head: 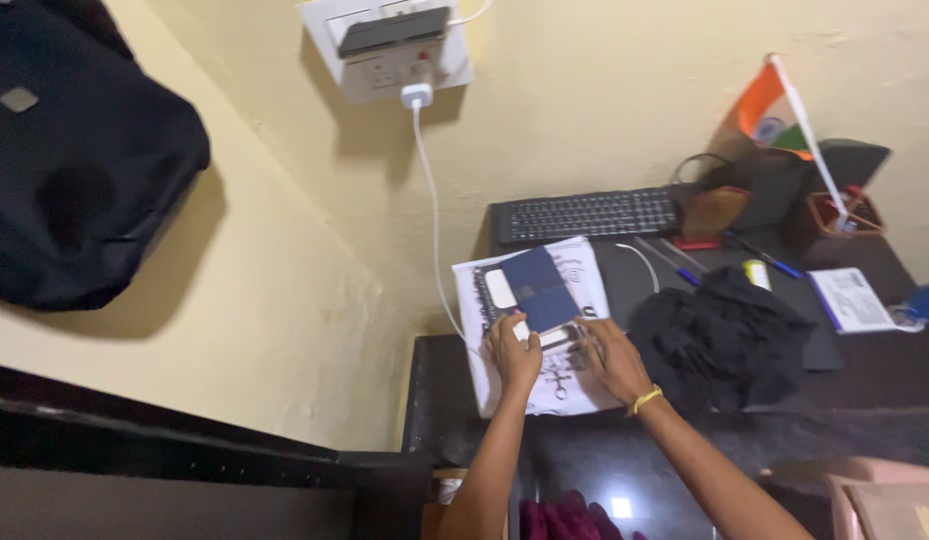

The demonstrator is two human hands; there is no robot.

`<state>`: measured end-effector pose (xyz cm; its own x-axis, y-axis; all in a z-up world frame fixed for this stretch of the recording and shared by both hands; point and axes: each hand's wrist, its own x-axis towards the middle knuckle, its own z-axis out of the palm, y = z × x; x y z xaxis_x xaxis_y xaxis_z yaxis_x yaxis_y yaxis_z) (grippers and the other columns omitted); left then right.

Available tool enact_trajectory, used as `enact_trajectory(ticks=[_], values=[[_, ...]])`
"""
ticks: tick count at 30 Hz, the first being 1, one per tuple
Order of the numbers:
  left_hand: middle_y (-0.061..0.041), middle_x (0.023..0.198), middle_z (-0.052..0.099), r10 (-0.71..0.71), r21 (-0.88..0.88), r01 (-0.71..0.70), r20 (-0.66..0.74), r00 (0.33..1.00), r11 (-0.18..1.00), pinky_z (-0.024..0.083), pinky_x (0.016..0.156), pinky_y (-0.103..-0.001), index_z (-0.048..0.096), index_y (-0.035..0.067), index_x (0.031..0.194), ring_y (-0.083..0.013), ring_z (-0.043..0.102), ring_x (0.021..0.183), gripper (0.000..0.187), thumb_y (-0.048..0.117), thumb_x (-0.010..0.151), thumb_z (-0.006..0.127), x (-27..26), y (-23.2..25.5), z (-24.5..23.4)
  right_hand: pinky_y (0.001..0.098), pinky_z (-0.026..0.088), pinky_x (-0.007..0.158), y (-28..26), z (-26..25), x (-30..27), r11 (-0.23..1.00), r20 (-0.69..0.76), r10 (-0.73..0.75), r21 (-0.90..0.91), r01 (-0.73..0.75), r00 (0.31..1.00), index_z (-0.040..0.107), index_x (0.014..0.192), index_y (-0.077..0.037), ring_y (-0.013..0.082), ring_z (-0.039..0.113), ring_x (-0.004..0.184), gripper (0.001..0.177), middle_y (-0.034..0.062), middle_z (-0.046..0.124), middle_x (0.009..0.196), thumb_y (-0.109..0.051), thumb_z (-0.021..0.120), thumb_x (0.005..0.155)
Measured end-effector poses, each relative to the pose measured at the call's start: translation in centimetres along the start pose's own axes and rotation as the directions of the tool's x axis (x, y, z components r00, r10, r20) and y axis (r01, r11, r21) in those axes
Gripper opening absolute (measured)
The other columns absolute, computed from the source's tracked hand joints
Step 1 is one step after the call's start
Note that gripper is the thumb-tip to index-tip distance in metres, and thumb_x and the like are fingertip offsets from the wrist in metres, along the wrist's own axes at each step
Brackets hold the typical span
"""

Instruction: The person clears items from a desk including books, notebooks, and a laptop, and then wipes the desk surface, keyboard, mouse, and speakers using a cloth.

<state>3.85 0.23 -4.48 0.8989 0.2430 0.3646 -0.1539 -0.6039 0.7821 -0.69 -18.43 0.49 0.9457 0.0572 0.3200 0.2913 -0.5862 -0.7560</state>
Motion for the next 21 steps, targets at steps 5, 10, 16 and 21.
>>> enact_trajectory(ticks=[5, 10, 16, 21], values=[[-0.019, 0.139, 0.051, -0.189, 0.118, 0.175, 0.118, 0.975, 0.977, 0.025, 0.118, -0.052, 0.05, 0.006, 0.134, -0.038, 0.04, 0.138, 0.064, 0.019, 0.079, 0.08, 0.9, -6.0, 0.2, 0.048, 0.048, 0.098, 4.9, 5.7, 6.1, 0.997, -0.091, -0.006, -0.079, -0.001, 0.996, 0.053, 0.14, 0.003, 0.0447, 0.06, 0.113, 0.055, 0.0286, 0.061, 0.123, -0.028, 0.063, 0.095], [-0.026, 0.135, 0.053, -0.181, 0.003, 0.181, 0.073, 0.981, 0.983, 0.043, 0.104, -0.047, 0.041, 0.0, 0.138, -0.0422, 0.052, 0.124, 0.075, 0.015, 0.077, 0.083, 2.4, -6.9, -0.5, 0.0511, 0.048, 0.101, 6.9, 9.2, 8.3, 0.913, 0.001, 0.346, -0.231, -0.337, 0.938, 0.055, 0.143, 0.001, 0.0479, 0.062, 0.113, 0.064, 0.0335, 0.063, 0.12, -0.045, 0.06, 0.098], [-0.015, 0.107, 0.079, -0.368, -0.409, 0.525, 0.405, 0.837, 0.746, 0.057, 0.081, -0.036, 0.071, -0.005, 0.12, -0.0237, 0.075, 0.095, 0.042, 0.022, 0.088, 0.078, 6.2, -2.4, -2.6, 0.0478, 0.048, 0.099, 8.0, 8.9, 9.4, 0.841, 0.032, 0.496, -0.264, -0.471, 0.868, 0.062, 0.136, -0.002, 0.0473, 0.061, 0.113, 0.064, 0.0327, 0.061, 0.12, -0.05, 0.065, 0.094], [-0.013, 0.113, 0.074, -0.233, -0.466, 0.429, 0.419, 0.877, 0.774, 0.055, 0.087, -0.033, 0.065, -0.001, 0.125, -0.0193, 0.071, 0.1, 0.038, 0.012, 0.09, 0.073, 6.7, 1.6, -2.2, 0.0474, 0.054, 0.088, 7.6, 7.3, 9.7, 0.293, 0.465, 0.605, 0.625, -0.724, 0.646, 0.061, 0.126, 0.005, 0.0359, 0.065, 0.105, 0.057, 0.0207, 0.068, 0.118, -0.04, 0.069, 0.091]])
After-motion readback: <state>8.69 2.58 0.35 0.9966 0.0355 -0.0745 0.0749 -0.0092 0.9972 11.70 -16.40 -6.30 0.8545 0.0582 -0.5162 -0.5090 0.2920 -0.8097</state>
